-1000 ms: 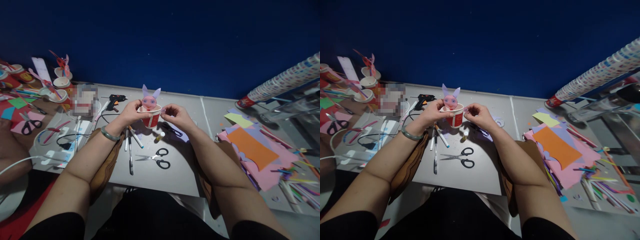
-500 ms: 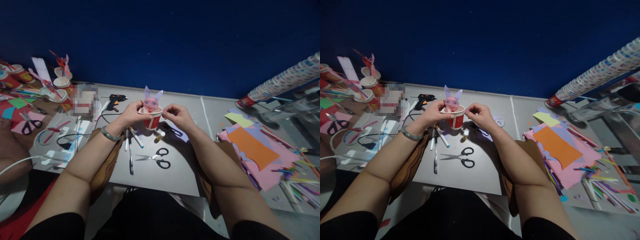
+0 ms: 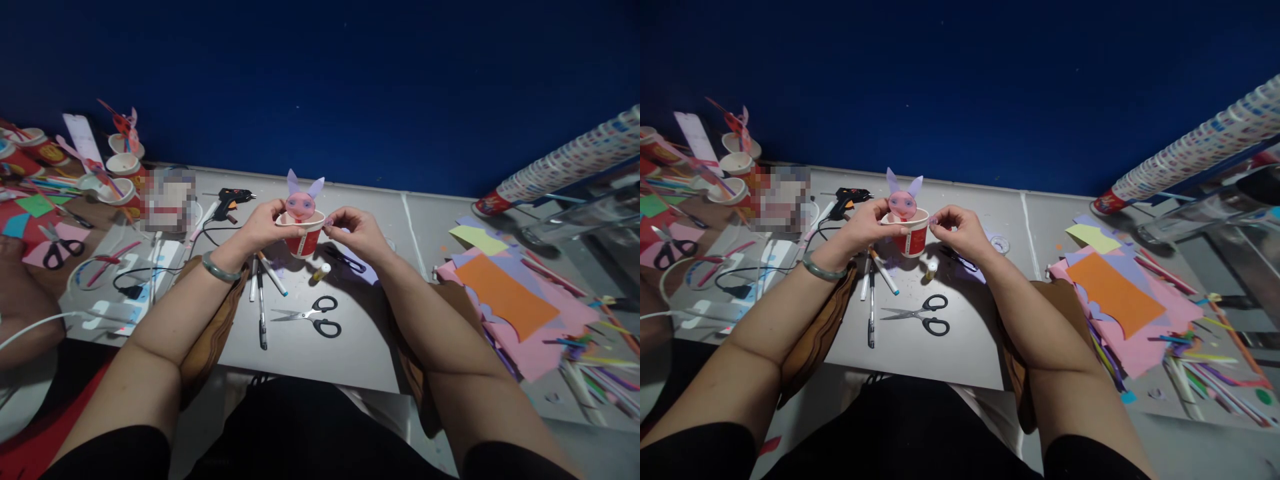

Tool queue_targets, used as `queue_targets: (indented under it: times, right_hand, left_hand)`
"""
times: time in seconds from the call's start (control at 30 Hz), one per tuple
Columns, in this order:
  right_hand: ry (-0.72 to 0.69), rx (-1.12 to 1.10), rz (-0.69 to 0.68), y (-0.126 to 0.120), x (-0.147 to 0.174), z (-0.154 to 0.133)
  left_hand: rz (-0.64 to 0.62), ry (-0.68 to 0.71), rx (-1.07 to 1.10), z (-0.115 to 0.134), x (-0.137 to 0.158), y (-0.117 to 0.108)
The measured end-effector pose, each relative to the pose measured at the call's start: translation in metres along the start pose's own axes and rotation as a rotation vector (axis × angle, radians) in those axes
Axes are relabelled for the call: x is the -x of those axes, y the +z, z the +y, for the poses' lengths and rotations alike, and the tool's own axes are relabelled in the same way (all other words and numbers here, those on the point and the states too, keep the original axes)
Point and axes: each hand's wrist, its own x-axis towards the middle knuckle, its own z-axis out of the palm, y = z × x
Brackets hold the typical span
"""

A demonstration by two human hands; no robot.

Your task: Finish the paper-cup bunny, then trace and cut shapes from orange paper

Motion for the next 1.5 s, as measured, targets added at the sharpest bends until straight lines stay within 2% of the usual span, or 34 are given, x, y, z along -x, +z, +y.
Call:
queue_targets:
  times: [0.43,0.73,1.3,1.5]
  right_hand:
    - [-0.061,0.044,0.003,0.0014,0.0005,0.0002]
    - [-0.013,0.025,0.000,0.0019,-0.0004,0.0003]
    - [-0.050,0.037,-0.007,0.0024,0.0003,0.0011]
    - [-0.022,0.021,0.000,0.0027,0.0006,-0.0008]
  left_hand:
    - [-0.041,0.019,0.016,0.0025,0.0011,0.0027]
    - [-0.012,0.016,0.012,-0.0026,-0.0006,0.0002]
    - [-0.056,0.003,0.026,0.0029,0.0012,0.0045]
    - [-0.042,-0.004,0.001,0.0022,0.0009,0.0033]
